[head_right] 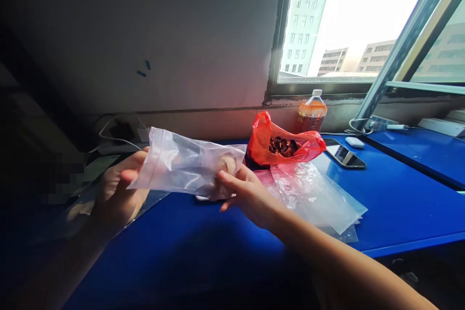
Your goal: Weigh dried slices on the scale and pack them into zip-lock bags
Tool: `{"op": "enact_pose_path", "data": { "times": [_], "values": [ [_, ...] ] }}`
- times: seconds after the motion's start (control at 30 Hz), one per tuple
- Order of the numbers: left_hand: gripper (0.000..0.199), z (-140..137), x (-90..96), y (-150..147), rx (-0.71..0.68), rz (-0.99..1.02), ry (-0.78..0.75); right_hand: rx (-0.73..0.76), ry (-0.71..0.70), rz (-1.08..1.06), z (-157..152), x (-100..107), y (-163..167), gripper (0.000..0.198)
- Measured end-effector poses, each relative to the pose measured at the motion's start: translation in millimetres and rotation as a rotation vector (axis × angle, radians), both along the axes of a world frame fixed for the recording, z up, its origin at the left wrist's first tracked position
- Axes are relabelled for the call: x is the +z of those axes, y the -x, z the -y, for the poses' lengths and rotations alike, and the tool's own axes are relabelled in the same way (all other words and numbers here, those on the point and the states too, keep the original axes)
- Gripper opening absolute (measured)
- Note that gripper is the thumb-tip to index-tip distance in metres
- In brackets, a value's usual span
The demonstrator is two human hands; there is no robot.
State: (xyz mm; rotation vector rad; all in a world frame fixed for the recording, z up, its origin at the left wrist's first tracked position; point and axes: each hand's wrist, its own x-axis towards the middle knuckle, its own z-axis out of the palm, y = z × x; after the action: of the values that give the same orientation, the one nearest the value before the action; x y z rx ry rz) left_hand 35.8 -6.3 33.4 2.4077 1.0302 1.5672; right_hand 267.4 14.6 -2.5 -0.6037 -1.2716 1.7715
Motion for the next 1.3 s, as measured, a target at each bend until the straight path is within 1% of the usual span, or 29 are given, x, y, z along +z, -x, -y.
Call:
{"op": "enact_pose_path", "data": {
  "times": [0.1, 0.13, 0.2, 0.23, 0.27, 0.3, 0.37, 0.4, 0.5, 0.57, 0.6, 0.67, 0.7, 0.73, 0.77, 0.8, 0.83, 0.87, 0.93, 1.0, 1.07, 1.1, 1.17, 1.3],
  "values": [
    [0.058, 1, 5.1, 4, -0.172, 0.015, 0.115, -0.17, -0.144, 0.146, 4, 10, -18, 0.041],
    [0.062, 2, 5.2, 3, -0.212, 0.0, 0.13, -0.225, -0.181, 0.192, 8, 13, -25, 0.044],
    [0.072, 5, 3.6, -2, -0.283, -0.015, 0.165, -0.325, -0.221, 0.266, 19, 15, -39, 0.052],
    [0.073, 7, 2.4, -6, -0.295, -0.015, 0.185, -0.365, -0.229, 0.294, 25, 14, -45, 0.054],
    [0.067, 9, 1.3, -10, -0.283, -0.014, 0.202, -0.398, -0.235, 0.318, 32, 13, -50, 0.054],
    [0.055, 10, 0.3, -14, -0.252, -0.015, 0.22, -0.421, -0.241, 0.336, 38, 12, -53, 0.052],
    [0.024, 13, -1.0, -21, -0.201, 0.009, 0.239, -0.461, -0.248, 0.372, 51, 9, -55, 0.046],
    [0.016, 14, -1.5, -24, -0.205, 0.041, 0.239, -0.494, -0.248, 0.386, 57, 8, -53, 0.043],
    [0.016, 13, -3.0, -29, -0.279, 0.155, 0.224, -0.658, -0.228, 0.395, 69, 9, -51, 0.041],
    [0.013, 12, -2.7, -27, -0.276, 0.233, 0.2, -0.777, -0.21, 0.39, 70, 12, -58, 0.042],
    [0.011, 11, -1.7, -25, -0.25, 0.265, 0.186, -0.85, -0.198, 0.389, 69, 14, -65, 0.042],
    [0.007, 10, 1.6, -19, -0.156, 0.293, 0.192, -1.032, -0.202, 0.396, 64, 20, -88, 0.044],
    [0.005, 9, 3.4, -17, -0.1, 0.284, 0.212, -1.14, -0.225, 0.407, 59, 24, -102, 0.046],
    [0.005, 9, 4.8, -16, -0.05, 0.264, 0.24, -1.244, -0.29, 0.443, 55, 29, -117, 0.05],
    [0.007, 10, 5.6, -16, -0.011, 0.237, 0.27, -1.342, -0.358, 0.532, 50, 34, -132, 0.05],
    [0.01, 10, 5.4, -17, 0.011, 0.209, 0.292, -1.433, -0.415, 0.683, 45, 39, -146, 0.049],
    [0.012, 10, 4.3, -18, 0.018, 0.176, 0.306, -1.493, -0.466, 0.855, 40, 42, -157, 0.048],
    [0.014, 11, 2.3, -21, 0.011, 0.137, 0.31, -1.505, -0.516, 1.015, 35, 45, -166, 0.047],
    [0.017, 11, -3.2, -26, -0.017, 0.049, 0.31, -1.442, -0.621, 1.26, 25, 47, -177, 0.045],
    [0.019, 11, -8.8, -30, -0.054, -0.032, 0.31, -1.363, -0.75, 1.394, 15, 46, -177, 0.041],
    [0.021, 10, -12.6, -32, -0.083, -0.093, 0.331, -1.32, -0.855, 1.517, 4, 49, -170, 0.037],
    [0.022, 10, -13.6, -33, -0.09, -0.111, 0.347, -1.292, -0.88, 1.572, -2, 53, -166, 0.036],
    [0.024, 10, -13.8, -32, -0.094, -0.128, 0.374, -1.212, -0.88, 1.661, -14, 67, -155, 0.038],
    [0.024, 9, -12.5, -30, -0.078, -0.142, 0.382, -1.083, -0.852, 1.779, -46, 107, -136, 0.048]
  ]
}}
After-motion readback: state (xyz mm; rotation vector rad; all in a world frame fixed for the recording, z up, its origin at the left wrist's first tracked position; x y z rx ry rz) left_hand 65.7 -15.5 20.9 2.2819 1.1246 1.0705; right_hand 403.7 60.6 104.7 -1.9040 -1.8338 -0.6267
